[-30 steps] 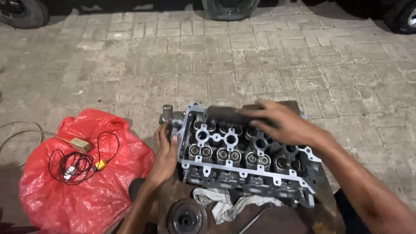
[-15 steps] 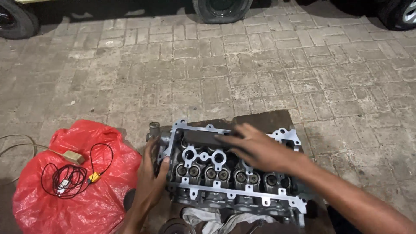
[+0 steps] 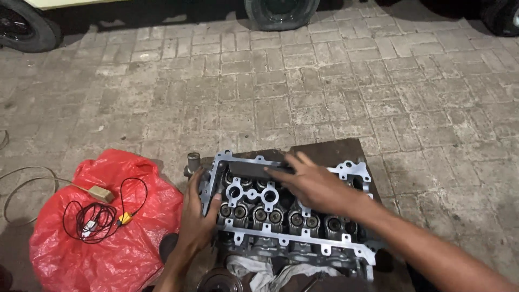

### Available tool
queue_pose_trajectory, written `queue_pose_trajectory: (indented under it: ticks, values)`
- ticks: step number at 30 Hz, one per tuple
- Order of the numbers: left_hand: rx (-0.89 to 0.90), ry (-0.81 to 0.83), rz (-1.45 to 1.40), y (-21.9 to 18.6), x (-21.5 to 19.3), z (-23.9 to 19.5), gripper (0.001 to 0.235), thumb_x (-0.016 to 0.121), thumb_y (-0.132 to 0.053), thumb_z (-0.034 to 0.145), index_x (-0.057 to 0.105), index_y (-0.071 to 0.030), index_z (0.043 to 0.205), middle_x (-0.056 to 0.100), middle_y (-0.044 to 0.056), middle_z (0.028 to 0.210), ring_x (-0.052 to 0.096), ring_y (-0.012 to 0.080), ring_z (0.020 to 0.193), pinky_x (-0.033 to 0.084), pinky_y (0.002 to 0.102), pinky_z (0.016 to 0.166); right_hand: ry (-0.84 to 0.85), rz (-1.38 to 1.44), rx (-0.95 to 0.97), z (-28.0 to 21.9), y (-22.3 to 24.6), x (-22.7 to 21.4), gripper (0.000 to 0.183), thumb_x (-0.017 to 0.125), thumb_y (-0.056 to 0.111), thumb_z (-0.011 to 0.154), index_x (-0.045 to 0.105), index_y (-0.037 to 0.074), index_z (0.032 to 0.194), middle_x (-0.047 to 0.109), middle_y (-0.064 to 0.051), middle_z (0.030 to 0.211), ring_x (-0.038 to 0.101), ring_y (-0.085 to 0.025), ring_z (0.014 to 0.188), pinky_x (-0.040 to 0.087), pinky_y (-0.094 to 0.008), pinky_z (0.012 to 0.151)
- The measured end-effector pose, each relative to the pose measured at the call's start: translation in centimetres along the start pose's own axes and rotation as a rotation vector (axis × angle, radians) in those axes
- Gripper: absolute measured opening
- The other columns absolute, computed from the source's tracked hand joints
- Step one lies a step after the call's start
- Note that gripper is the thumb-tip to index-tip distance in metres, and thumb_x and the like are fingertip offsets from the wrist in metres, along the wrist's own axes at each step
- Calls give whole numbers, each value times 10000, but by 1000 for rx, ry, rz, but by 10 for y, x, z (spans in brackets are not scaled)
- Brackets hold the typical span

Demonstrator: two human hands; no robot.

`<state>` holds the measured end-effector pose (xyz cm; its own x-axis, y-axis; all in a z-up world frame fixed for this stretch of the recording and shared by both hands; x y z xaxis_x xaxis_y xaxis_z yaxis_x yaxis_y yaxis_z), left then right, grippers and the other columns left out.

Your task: The person scrubs the surface of a cylinder head with a wire brush and wipes it with a cloth. The person holds the cylinder head steady with one hand while scrubbing and wiping with the other.

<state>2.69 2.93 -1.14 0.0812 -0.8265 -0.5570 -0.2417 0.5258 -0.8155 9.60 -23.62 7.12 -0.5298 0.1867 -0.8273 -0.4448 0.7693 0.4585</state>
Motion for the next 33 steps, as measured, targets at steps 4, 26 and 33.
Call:
queue_pose_trajectory:
  ticks: [4, 26, 33]
  values:
    - [-55, -7, 26, -4, -3, -2, 834, 466, -552, 853, 184, -266, 1584, 265, 62, 1689, 352, 338, 1498, 161, 745, 1169, 1, 113, -5, -9, -57, 5, 524, 532, 222, 1014, 471, 411, 1499, 98, -247, 1647, 106, -415, 1509, 269, -662, 1140]
    - [109, -32, -36, 0, 0, 2, 904, 327, -692, 846, 265, -149, 1566, 284, 173, 1651, 348, 384, 1472, 276, 687, 1126, -97, -86, -125, -21, -62, 17, 529, 498, 242, 1018, 446, 261, 1543, 527, -81, 1077, 572, -233, 960, 470, -503, 1043]
    - [138, -53, -13, 6, 4, 4, 873, 328, -680, 861, 276, -159, 1559, 261, 166, 1666, 327, 385, 1486, 268, 703, 1125, -147, -206, -82, -3, -39, 33, 731, 554, 84, 970, 321, 440, 1565, 483, -289, 1320, 584, -369, 1066, 663, -470, 716]
Point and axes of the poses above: each hand's wrist, its own z-axis towards the middle knuckle, its own x-axis out of the palm, y = z × x, the point moved 1 cm from there along z, towards the middle knuckle
